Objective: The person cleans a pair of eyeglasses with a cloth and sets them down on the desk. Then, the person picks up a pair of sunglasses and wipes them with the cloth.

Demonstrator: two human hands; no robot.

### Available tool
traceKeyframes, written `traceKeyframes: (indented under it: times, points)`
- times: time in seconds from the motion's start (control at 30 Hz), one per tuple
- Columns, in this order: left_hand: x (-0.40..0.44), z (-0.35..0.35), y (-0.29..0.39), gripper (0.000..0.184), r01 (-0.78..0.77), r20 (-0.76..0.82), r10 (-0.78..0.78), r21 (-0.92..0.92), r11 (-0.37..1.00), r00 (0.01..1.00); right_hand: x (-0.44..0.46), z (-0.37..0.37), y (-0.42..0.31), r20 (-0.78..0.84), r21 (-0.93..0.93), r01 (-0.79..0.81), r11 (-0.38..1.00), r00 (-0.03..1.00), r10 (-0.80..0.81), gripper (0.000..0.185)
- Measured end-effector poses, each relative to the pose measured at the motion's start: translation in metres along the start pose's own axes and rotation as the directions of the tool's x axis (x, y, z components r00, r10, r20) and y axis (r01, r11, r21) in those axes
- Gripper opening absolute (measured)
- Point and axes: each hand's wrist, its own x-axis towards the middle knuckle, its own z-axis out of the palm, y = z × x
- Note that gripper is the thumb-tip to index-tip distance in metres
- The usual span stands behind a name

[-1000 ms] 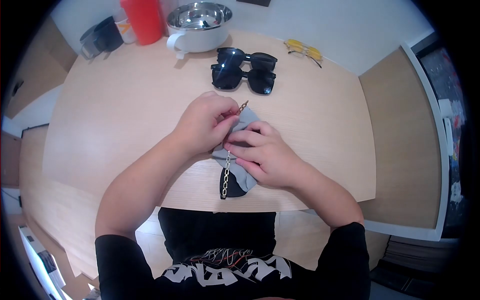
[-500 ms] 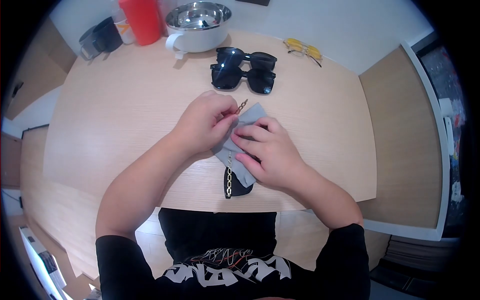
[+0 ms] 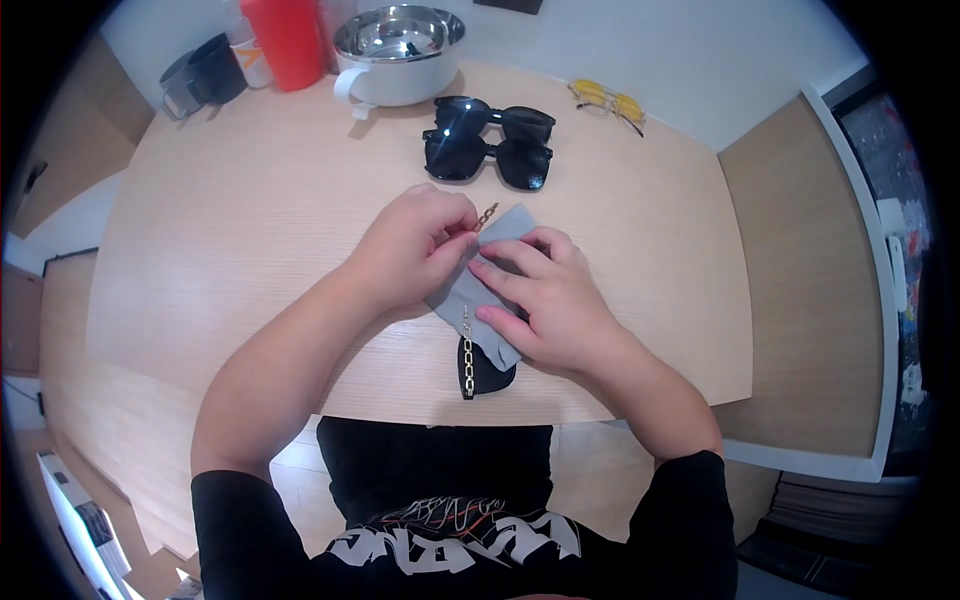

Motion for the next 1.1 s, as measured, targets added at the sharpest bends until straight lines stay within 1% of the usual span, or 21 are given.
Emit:
traceKeyframes:
  times: [0.07,0.17,0.27,0.37,0.47,0.57,0.67,0.77,0.87,0.97,1.07,1.1]
  points:
    - [0.0,0.0,0.001,0.007,0.014,0.001,-0.014,0.008,1.0,1.0,0.0,0.0,0.0,0.007,0.037,0.006,0.999,1.0,-0.006,0.033]
    - [0.001,-0.001,0.002,0.007,-0.008,-0.001,0.008,0.045,0.999,1.0,-0.002,0.001,0.01,0.064,0.133,0.127,0.983,0.989,-0.136,0.03]
    - [0.001,-0.001,0.002,0.007,-0.015,0.004,0.015,0.071,0.997,1.0,-0.001,-0.006,0.013,0.107,0.21,0.103,0.972,0.986,-0.128,0.027]
    - [0.001,-0.002,0.004,0.007,0.02,0.016,-0.02,0.01,1.0,1.0,0.001,-0.008,0.014,0.129,0.188,0.114,0.976,0.982,-0.139,0.03]
    - [0.0,-0.001,0.0,0.008,-0.01,0.005,0.01,0.028,1.0,1.0,-0.002,0.0,0.003,0.063,0.048,0.05,0.998,0.997,-0.053,0.034]
    - [0.0,-0.001,0.001,0.009,-0.012,0.011,0.012,0.031,0.999,1.0,-0.003,0.004,0.001,0.021,0.003,0.003,1.0,1.0,-0.003,0.038]
    - [0.0,-0.001,-0.001,0.009,0.002,0.011,-0.002,0.005,1.0,1.0,-0.002,0.002,-0.001,0.04,0.027,-0.001,1.0,0.999,0.0,0.036]
    - [0.0,-0.001,-0.001,0.008,0.003,0.013,-0.004,0.045,0.999,1.0,-0.004,-0.001,0.004,0.094,0.082,0.052,0.995,0.994,-0.06,0.033]
    - [-0.001,0.0,-0.003,0.008,0.021,0.024,-0.022,0.023,1.0,0.999,-0.006,0.001,0.01,0.122,0.162,0.076,0.984,0.988,-0.096,0.032]
    - [-0.001,0.0,-0.001,0.008,0.02,0.023,-0.02,0.013,1.0,1.0,-0.007,0.0,0.01,0.145,0.187,0.044,0.981,0.987,-0.072,0.032]
    - [-0.001,-0.002,-0.001,0.008,0.021,0.02,-0.021,0.003,1.0,1.0,-0.005,-0.004,0.002,0.137,0.158,-0.082,0.984,0.989,0.06,0.034]
    - [0.0,-0.003,0.0,0.008,0.021,0.024,-0.021,0.005,1.0,0.999,-0.005,-0.005,0.0,0.117,0.124,-0.099,0.987,0.989,0.085,0.035]
